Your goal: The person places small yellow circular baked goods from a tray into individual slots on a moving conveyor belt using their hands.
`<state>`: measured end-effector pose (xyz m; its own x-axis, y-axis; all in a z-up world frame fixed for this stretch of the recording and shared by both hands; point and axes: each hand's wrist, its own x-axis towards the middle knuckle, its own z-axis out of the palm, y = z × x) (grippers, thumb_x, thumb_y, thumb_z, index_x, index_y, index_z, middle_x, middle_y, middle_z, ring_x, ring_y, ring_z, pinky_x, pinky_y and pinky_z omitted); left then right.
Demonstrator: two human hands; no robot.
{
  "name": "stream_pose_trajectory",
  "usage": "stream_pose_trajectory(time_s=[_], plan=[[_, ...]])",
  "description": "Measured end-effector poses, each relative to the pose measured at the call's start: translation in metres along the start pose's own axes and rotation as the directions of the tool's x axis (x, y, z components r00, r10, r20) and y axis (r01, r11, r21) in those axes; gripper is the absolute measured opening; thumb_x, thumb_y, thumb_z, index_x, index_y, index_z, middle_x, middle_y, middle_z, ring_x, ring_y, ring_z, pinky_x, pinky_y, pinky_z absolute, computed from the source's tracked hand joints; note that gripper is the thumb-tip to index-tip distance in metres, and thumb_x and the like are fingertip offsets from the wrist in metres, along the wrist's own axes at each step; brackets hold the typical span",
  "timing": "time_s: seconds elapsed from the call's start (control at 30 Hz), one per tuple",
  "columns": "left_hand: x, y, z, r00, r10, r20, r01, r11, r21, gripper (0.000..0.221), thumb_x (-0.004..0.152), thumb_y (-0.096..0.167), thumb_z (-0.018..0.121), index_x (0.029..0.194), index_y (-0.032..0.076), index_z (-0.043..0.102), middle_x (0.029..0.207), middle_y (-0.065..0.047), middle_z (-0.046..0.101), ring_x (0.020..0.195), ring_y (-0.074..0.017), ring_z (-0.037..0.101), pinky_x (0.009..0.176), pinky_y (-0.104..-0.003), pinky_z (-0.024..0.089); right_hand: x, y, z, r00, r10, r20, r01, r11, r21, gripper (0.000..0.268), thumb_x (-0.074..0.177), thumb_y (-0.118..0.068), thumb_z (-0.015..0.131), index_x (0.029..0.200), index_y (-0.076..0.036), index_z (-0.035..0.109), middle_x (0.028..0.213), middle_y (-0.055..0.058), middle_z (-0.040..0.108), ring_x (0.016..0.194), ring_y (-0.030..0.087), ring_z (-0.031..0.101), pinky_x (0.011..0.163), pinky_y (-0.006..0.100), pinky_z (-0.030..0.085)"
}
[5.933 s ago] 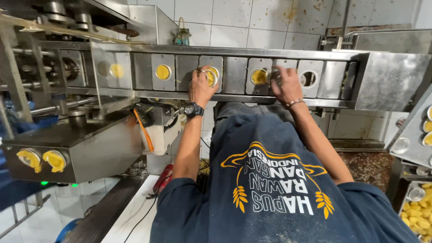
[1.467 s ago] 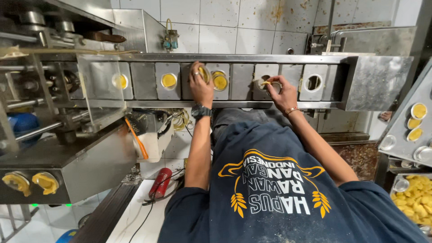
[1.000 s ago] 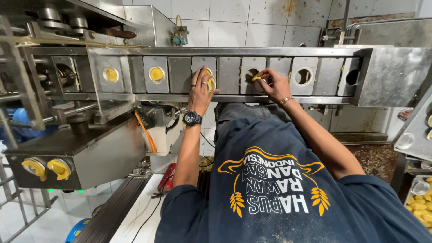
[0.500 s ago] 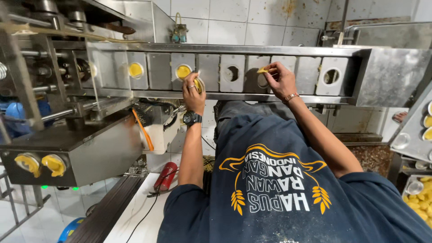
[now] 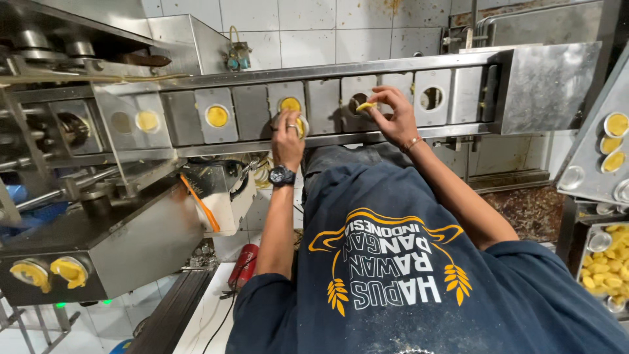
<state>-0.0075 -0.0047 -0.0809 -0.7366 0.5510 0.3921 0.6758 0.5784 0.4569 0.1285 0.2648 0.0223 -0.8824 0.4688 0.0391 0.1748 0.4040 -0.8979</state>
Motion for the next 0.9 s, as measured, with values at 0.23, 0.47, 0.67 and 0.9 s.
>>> stream_pose_trajectory(time_s=[0.23, 0.47, 0.67, 0.9], plan=[[-0.010, 0.006, 0.000, 0.979, -0.172, 0.108, 0.188, 0.968, -0.168, 0.043, 0.091, 0.014, 0.069, 0.134, 0.022, 0.065, 0.118, -0.007, 0.064, 0.113, -0.0364, 0.070, 0.095, -0.052, 0.057, 0.006, 0.000, 0.006, 0.997, 0.069, -0.029, -0.067, 0.996, 0.050, 0.011, 0.101, -0.004, 0.078, 0.110, -0.008, 0.073, 0.111, 0.009, 0.078, 0.101, 0.031, 0.079, 0.068, 0.033, 0.064], [0.020, 0.048, -0.036, 0.939, -0.273, 0.210, 0.331, 0.883, -0.334, 0.044, 0.093, 0.040, 0.082, 0.125, 0.015, 0.064, 0.102, -0.010, 0.065, 0.101, -0.0389, 0.071, 0.088, -0.049, 0.058, -0.018, 0.051, 0.051, 0.826, -0.207, 0.524, 0.365, 0.905, -0.219, 0.042, 0.086, -0.036, 0.080, 0.119, -0.013, 0.069, 0.115, 0.015, 0.075, 0.107, 0.040, 0.073, 0.085, 0.052, 0.064], [0.028, 0.029, -0.018, 0.957, -0.264, 0.121, 0.289, 0.897, -0.335, 0.074, 0.080, 0.066, 0.088, 0.121, 0.009, 0.065, 0.097, -0.019, 0.065, 0.097, -0.0439, 0.071, 0.090, -0.051, 0.057, -0.002, 0.042, 0.075, 0.803, -0.081, 0.590, 0.442, 0.745, -0.500, 0.048, 0.101, -0.036, 0.071, 0.138, -0.013, 0.052, 0.105, 0.017, 0.062, 0.085, 0.042, 0.075, 0.074, 0.051, 0.065], [0.043, 0.015, -0.014, 0.947, -0.126, 0.297, 0.168, 0.978, -0.123, 0.067, 0.089, 0.038, 0.086, 0.140, 0.009, 0.054, 0.137, -0.023, 0.041, 0.125, -0.0506, 0.058, 0.105, -0.059, 0.055, -0.008, 0.047, 0.067, 0.823, 0.138, 0.552, 0.261, 0.771, -0.582, 0.041, 0.103, -0.039, 0.068, 0.126, -0.010, 0.048, 0.112, 0.021, 0.057, 0.100, 0.048, 0.072, 0.087, 0.054, 0.063]])
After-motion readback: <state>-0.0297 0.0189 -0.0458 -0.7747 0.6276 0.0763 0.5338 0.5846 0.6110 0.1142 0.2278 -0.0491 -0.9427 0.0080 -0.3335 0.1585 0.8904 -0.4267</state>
